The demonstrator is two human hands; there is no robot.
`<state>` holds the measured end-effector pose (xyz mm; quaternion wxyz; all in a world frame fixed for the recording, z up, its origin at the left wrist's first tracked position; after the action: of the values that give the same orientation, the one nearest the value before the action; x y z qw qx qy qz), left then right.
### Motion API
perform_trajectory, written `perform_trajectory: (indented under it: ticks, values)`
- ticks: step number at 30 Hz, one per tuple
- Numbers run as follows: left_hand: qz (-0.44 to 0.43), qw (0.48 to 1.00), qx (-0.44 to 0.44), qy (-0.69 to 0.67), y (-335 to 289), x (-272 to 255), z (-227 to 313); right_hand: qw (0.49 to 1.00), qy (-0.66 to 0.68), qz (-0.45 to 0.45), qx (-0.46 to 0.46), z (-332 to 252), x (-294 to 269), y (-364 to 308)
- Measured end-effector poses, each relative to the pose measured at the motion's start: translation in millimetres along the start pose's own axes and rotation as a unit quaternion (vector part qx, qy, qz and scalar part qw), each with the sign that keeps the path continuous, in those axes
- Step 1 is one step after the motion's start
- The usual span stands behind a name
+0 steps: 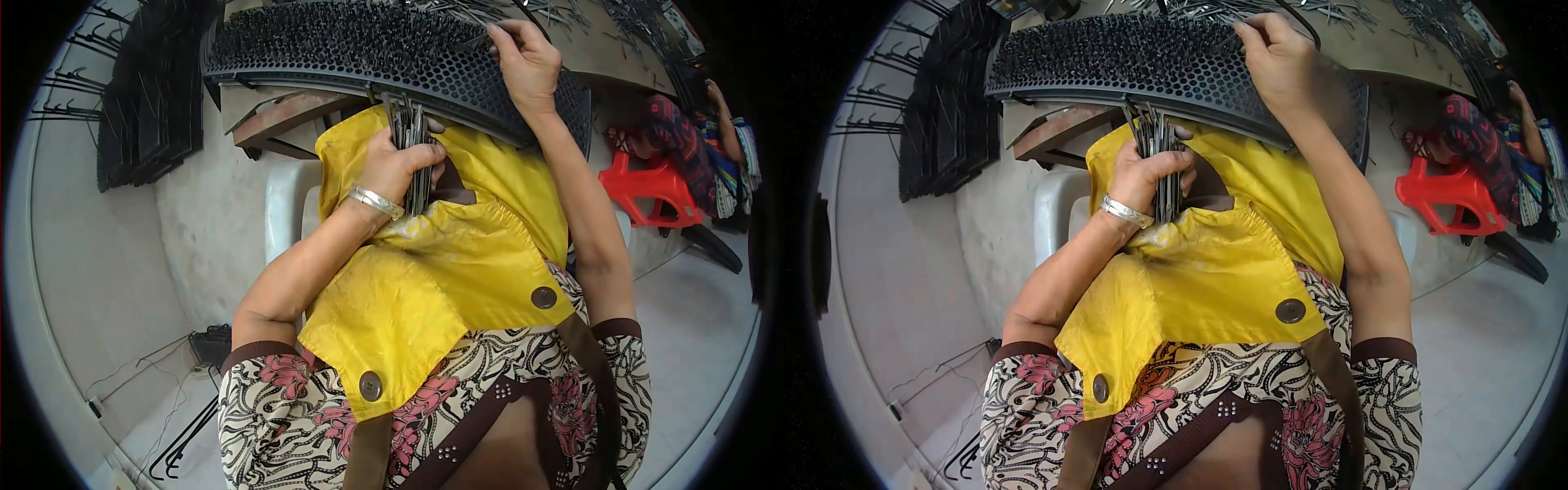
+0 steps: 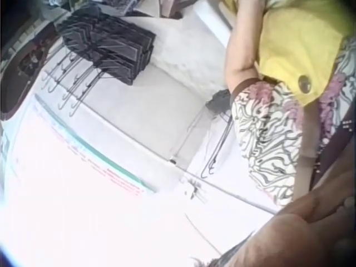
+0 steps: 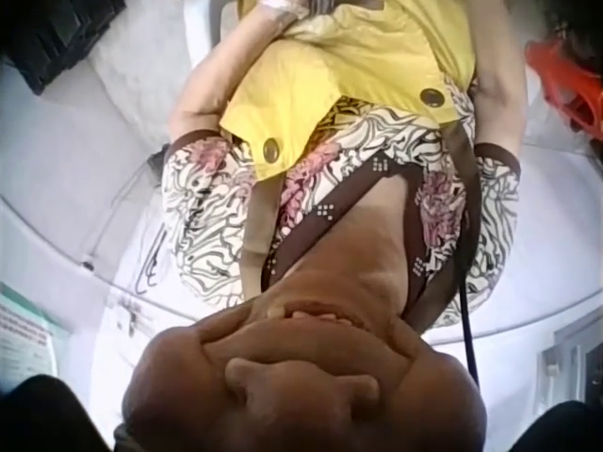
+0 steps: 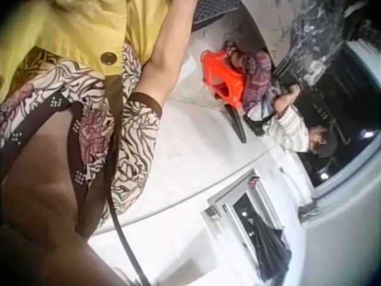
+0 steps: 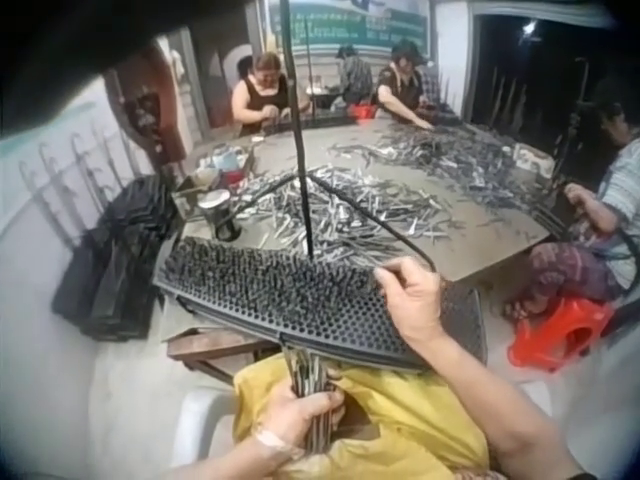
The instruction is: Manually insert small metal pins into the perforated holes of a rubber mat base.
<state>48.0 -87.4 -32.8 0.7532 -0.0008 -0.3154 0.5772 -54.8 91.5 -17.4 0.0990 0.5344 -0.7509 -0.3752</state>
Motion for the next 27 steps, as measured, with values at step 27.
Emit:
perform_trajectory:
  ticks: [27]
  values:
    - [-0.037,0.994,0.001,0.099,1,3,1,0.916,0.118,-0.33,0.196,-65,-6,-47]
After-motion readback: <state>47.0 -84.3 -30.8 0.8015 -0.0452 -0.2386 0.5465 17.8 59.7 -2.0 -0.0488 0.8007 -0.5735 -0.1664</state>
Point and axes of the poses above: each hand's wrist, its own y-axis towards the middle knuckle, its own x-axis out of the palm, z = x × y, the point moved 1 cm from there along y, towards the middle knuckle, and after that the axes turned 5 degrees about -x, right-handed, at the moved point
